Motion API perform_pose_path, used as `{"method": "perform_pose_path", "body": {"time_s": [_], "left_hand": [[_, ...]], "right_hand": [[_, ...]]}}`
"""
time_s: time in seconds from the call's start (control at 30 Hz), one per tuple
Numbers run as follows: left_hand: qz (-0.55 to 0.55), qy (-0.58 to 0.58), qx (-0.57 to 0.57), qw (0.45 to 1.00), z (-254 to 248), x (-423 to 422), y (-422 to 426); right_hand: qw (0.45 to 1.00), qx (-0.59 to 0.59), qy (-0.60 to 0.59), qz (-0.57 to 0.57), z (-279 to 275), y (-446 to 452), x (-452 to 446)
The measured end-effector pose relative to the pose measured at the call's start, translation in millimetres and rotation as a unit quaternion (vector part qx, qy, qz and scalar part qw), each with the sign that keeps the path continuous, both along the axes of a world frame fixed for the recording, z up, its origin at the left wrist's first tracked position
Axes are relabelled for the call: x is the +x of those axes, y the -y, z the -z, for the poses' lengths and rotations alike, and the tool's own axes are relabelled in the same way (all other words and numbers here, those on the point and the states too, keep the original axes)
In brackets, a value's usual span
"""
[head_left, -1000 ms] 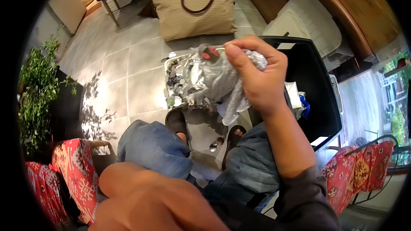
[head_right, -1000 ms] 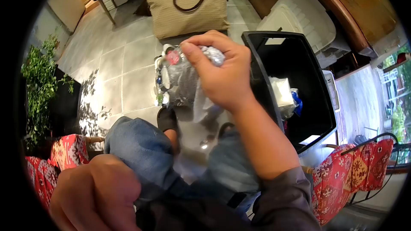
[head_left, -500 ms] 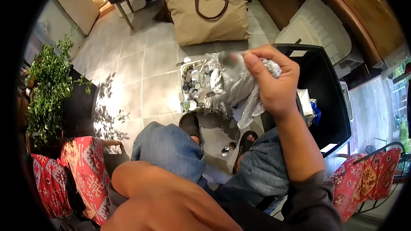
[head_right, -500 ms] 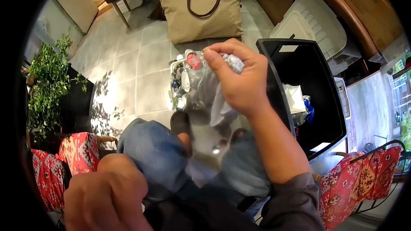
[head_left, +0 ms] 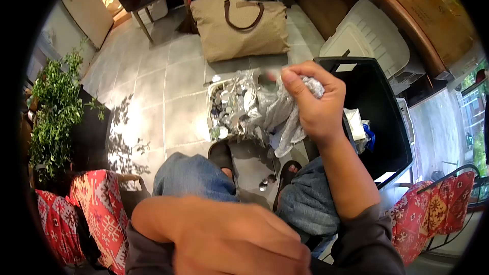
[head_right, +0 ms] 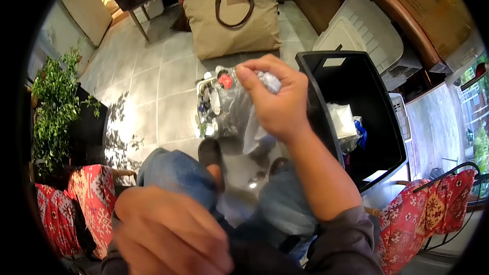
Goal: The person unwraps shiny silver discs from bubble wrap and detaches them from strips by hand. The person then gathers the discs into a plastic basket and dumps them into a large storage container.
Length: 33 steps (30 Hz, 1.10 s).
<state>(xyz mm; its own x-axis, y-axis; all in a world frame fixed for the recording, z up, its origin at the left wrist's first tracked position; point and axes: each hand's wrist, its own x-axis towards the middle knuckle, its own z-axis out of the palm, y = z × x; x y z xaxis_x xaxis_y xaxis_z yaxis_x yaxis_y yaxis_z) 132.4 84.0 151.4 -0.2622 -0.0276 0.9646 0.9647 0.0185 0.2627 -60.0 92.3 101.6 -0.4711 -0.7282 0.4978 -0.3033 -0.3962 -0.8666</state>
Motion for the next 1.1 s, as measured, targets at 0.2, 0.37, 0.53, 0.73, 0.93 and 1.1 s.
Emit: {"method": "perform_pose_path", "body": {"time_s": [0.2, 0.37, 0.53, 0.73, 0.93, 1.1], "left_hand": [[0.118, 0.059, 0.014, 0.991, 0, 8, -21], [0.205, 0.172, -0.126, 0.955, -33, 11, 8], [-0.106, 0.297, -0.122, 0.941, -31, 19, 36], [-0.475, 0.355, -0.026, 0.805, 19, -19, 101], [-0.34, 0.358, 0.039, 0.869, 27, -24, 111], [-0.368, 0.322, -0.046, 0.871, 24, -22, 111]], "right_hand": [[1.0, -0.006, -0.014, 0.008, 0, 1, -1], [1.0, 0.015, -0.003, 0.011, -1, -2, -1], [1.0, 0.01, -0.013, 0.009, -3, -4, 2], [1.0, -0.004, -0.019, -0.005, -6, -8, 10], [0.999, -0.017, -0.029, -0.023, -7, -8, 13], [0.998, -0.024, -0.052, -0.014, -5, -5, 13]]}}
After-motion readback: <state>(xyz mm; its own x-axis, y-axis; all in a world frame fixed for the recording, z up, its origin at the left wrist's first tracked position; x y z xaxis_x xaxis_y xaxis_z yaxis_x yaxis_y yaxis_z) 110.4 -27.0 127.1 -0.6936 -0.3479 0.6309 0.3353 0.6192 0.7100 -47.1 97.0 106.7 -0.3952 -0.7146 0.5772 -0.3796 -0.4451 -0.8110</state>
